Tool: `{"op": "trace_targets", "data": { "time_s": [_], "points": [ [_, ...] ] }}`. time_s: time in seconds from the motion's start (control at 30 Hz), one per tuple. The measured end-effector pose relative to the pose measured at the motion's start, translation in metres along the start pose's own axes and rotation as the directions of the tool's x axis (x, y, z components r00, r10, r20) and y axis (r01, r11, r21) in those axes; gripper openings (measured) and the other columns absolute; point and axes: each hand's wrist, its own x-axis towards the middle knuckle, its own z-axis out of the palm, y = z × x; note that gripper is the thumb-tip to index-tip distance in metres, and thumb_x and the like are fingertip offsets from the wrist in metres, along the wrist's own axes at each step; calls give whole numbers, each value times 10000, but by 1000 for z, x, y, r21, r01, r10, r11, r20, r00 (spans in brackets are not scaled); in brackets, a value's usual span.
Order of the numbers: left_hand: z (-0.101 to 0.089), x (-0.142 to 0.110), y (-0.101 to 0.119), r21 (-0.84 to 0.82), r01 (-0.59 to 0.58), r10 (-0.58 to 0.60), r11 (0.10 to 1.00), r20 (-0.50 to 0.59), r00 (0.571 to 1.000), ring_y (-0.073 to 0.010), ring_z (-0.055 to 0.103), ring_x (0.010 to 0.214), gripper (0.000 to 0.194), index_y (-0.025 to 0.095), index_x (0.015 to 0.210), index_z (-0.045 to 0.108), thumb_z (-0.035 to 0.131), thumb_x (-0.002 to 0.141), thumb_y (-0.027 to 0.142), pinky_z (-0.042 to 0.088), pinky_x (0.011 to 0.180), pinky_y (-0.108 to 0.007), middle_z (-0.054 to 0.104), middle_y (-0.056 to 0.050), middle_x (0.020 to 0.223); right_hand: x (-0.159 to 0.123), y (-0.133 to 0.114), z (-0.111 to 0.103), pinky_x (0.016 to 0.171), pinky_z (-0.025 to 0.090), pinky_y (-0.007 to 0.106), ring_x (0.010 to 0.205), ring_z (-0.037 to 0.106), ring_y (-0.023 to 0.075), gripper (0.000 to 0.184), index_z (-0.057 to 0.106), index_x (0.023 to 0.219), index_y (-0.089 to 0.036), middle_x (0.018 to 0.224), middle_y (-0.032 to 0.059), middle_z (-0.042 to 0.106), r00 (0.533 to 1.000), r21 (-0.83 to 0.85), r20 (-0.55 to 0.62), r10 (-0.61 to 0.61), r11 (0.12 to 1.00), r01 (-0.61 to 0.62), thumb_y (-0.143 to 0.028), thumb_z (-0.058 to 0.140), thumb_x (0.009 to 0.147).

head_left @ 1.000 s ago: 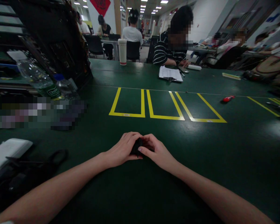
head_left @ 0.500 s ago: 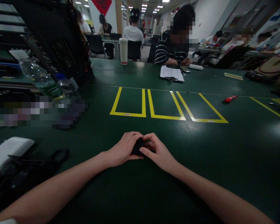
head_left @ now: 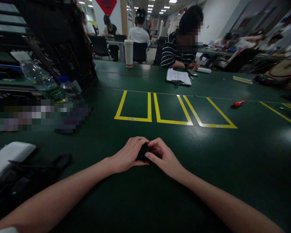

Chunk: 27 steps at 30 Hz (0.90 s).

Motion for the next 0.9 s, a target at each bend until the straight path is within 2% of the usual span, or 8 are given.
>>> {"op": "trace_targets", "data": {
  "time_s": [0.13,0.23,0.37,0.43,0.53,0.7,0.9],
  "points": [
    [-1,0,2,-6,7,-7,1000,13,1000,-258,425,1113,612,223,1236,284,651,753,314,364,933,-441,422,-94,1213,-1,-1,-1,836,500,378,945,580,170,201,458,1002,-216,1020,28,563,997,-12,50,55,998,-54,-230,545,822],
    [-2,0,1,-7,-8,8,1000,15,1000,-269,411,1129,615,223,1249,262,635,767,304,357,937,-454,408,-106,1229,-3,-1,-1,845,495,382,946,576,170,203,461,980,-224,1009,19,550,997,-40,73,-12,999,15,-203,561,804],
    [-1,-1,0,-9,-15,16,1000,12,1000,-263,405,1132,616,211,1249,262,636,767,296,356,945,-439,404,-109,1227,-5,-1,-1,863,474,381,964,550,176,183,490,970,-231,1014,23,524,996,-94,35,-79,992,82,-214,563,803],
    [-1,-1,0,-12,-8,8,1000,8,1000,-258,406,1127,624,211,1244,271,650,756,299,356,947,-434,407,-103,1223,-3,-1,-1,825,487,366,931,559,171,137,494,953,-228,982,19,534,998,-82,15,-61,995,62,-233,538,823],
    [-1,0,1,-18,2,-1,1000,10,1000,-250,412,1117,624,217,1239,279,658,750,296,364,941,-425,414,-92,1216,-1,-3,-1,813,489,356,916,570,169,162,476,971,-223,967,16,558,1000,-39,7,-11,999,11,-241,542,823],
    [-2,0,3,-30,13,-12,999,18,1000,-244,416,1108,611,213,1234,288,655,753,297,359,943,-416,414,-91,1216,-1,-4,-2,804,494,370,921,575,180,180,475,996,-216,1008,30,564,997,-59,60,40,998,-36,-260,531,830],
    [-3,1,3,-67,30,-30,997,11,1000,-242,440,1067,587,219,1225,290,644,761,287,390,903,-408,421,-89,1201,-2,1,-3,827,485,361,942,554,170,192,491,984,-225,1022,26,526,996,-107,52,-74,991,79,-210,562,806]
  ]
}}
